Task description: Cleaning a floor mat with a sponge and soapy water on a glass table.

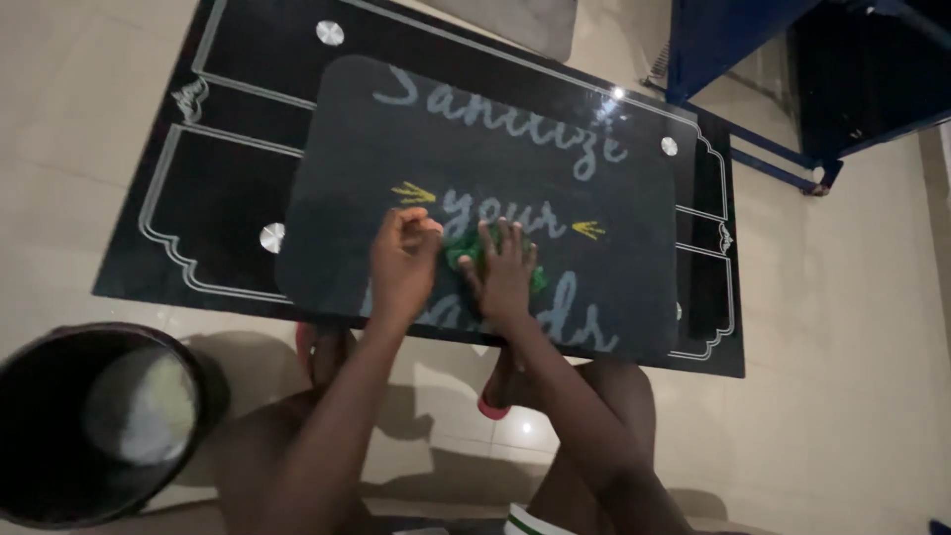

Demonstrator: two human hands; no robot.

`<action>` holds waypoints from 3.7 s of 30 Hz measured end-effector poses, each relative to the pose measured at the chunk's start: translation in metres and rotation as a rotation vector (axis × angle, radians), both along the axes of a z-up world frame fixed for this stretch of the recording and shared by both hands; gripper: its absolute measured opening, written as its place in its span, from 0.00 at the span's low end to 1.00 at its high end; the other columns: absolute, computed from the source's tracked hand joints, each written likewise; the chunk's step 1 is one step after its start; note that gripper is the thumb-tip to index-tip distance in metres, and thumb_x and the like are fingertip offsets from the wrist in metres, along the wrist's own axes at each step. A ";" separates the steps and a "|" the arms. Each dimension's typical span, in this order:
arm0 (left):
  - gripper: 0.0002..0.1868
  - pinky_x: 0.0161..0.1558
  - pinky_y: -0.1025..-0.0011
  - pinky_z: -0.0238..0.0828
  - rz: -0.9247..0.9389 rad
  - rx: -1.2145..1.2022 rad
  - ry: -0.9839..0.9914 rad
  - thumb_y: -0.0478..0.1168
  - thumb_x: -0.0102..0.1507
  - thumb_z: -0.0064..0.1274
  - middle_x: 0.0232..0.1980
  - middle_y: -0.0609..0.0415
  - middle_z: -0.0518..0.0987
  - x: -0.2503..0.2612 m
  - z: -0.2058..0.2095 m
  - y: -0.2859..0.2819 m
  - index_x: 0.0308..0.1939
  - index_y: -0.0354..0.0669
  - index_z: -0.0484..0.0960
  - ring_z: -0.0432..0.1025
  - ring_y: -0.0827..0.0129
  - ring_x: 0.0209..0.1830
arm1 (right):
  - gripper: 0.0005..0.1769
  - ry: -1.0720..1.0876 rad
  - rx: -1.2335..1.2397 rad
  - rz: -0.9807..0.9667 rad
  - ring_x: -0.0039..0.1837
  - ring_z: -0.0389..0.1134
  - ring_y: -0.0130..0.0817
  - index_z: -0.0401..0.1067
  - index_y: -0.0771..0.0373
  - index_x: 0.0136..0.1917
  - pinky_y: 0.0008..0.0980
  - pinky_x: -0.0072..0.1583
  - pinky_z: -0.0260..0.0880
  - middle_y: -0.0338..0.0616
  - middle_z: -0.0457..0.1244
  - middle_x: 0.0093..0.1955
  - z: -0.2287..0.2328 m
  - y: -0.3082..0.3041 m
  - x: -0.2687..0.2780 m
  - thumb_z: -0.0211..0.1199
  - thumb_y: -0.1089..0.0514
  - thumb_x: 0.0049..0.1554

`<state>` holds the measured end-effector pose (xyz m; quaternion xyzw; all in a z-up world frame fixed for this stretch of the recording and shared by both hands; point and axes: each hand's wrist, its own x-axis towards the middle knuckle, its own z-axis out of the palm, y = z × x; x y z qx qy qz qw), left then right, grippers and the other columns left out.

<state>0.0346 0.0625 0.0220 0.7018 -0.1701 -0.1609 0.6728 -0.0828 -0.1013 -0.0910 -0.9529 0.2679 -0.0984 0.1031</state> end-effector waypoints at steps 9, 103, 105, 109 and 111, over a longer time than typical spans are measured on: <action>0.40 0.61 0.28 0.57 -0.548 1.135 -0.477 0.56 0.64 0.57 0.81 0.45 0.51 0.000 0.023 0.036 0.74 0.49 0.57 0.42 0.38 0.78 | 0.30 0.034 -0.205 -0.266 0.84 0.38 0.60 0.60 0.45 0.80 0.77 0.72 0.39 0.55 0.45 0.83 -0.011 -0.005 0.004 0.57 0.45 0.66; 0.68 0.66 0.40 0.64 -0.065 1.172 -0.305 0.55 0.47 0.76 0.78 0.34 0.58 0.043 -0.002 0.098 0.81 0.36 0.50 0.55 0.35 0.75 | 0.17 -0.125 0.340 0.264 0.50 0.69 0.53 0.71 0.61 0.53 0.51 0.50 0.68 0.54 0.66 0.46 0.012 0.110 -0.030 0.68 0.48 0.58; 0.65 0.66 0.38 0.61 -0.007 1.108 -0.270 0.53 0.51 0.74 0.78 0.37 0.59 0.046 -0.005 0.099 0.83 0.39 0.50 0.56 0.38 0.74 | 0.22 -0.277 0.329 0.027 0.51 0.71 0.51 0.71 0.58 0.57 0.51 0.52 0.69 0.52 0.68 0.51 0.015 0.102 -0.047 0.66 0.52 0.51; 0.67 0.74 0.36 0.46 -0.070 1.111 -0.318 0.57 0.49 0.74 0.82 0.38 0.49 0.046 -0.042 0.087 0.82 0.44 0.49 0.45 0.42 0.81 | 0.14 -0.028 0.043 -0.309 0.57 0.69 0.51 0.72 0.58 0.53 0.50 0.58 0.68 0.53 0.68 0.50 -0.071 -0.009 -0.142 0.65 0.48 0.60; 0.71 0.73 0.36 0.27 -0.329 1.056 -0.494 0.70 0.46 0.69 0.84 0.43 0.34 0.035 -0.052 0.077 0.80 0.46 0.44 0.25 0.43 0.83 | 0.16 -0.413 -0.208 -0.379 0.56 0.65 0.58 0.71 0.66 0.58 0.55 0.57 0.65 0.57 0.64 0.51 -0.086 -0.057 -0.198 0.62 0.56 0.60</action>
